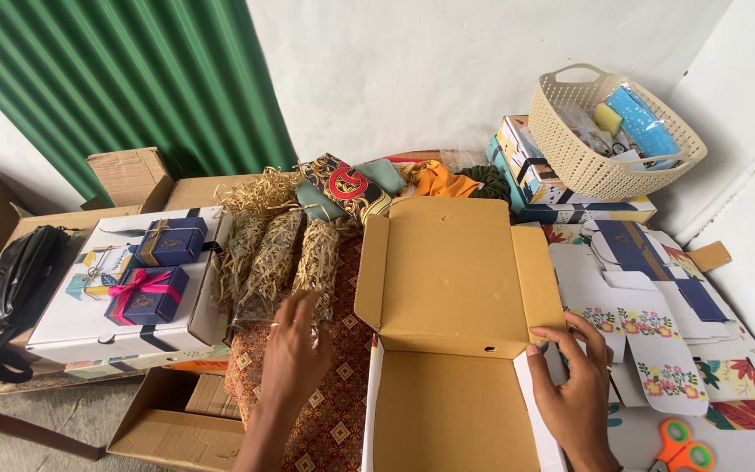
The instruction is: Unfolding a cardboard box and filling it with shredded paper filler
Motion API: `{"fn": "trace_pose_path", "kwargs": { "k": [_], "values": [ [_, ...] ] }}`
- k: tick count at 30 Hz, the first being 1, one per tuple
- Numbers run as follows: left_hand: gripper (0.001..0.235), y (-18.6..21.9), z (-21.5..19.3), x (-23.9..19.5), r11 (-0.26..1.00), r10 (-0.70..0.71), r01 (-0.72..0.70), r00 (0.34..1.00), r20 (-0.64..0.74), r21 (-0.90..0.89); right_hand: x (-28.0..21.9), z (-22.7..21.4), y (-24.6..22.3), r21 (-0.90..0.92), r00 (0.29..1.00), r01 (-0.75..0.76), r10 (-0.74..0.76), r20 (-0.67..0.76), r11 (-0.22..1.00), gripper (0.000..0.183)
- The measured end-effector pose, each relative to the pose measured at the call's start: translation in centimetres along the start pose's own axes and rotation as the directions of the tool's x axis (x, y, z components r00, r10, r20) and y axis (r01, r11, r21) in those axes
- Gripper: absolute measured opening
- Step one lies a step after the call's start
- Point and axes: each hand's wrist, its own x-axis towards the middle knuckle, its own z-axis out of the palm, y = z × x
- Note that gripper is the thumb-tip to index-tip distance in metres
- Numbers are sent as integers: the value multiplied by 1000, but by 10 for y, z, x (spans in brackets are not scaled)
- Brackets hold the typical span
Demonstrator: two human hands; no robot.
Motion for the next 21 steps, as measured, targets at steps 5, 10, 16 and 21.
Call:
{"fn": "trace_pose_path", "kwargs": {
  "k": [5, 10, 16, 21],
  "values": [
    [55, -17, -9, 8, 996, -84, 85, 995, -44, 13, -1, -1, -3, 4, 998, -56, 56, 21, 998, 22],
    [44, -14, -17, 23, 989, -132, 133, 991, -21, 65, -1, -1, -1, 7, 998, -56, 56, 18, 998, 21],
    [69, -6, 4, 29, 940, -297, 254, 937, 185, 227, 0, -1, -1, 2, 999, -50, 50, 14, 999, 21],
    [76, 1, 14, 29, 900, -333, 256, 926, 178, 352, 1, -1, 0, 4, 999, -37, 36, 22, 999, 21]
  ]
}}
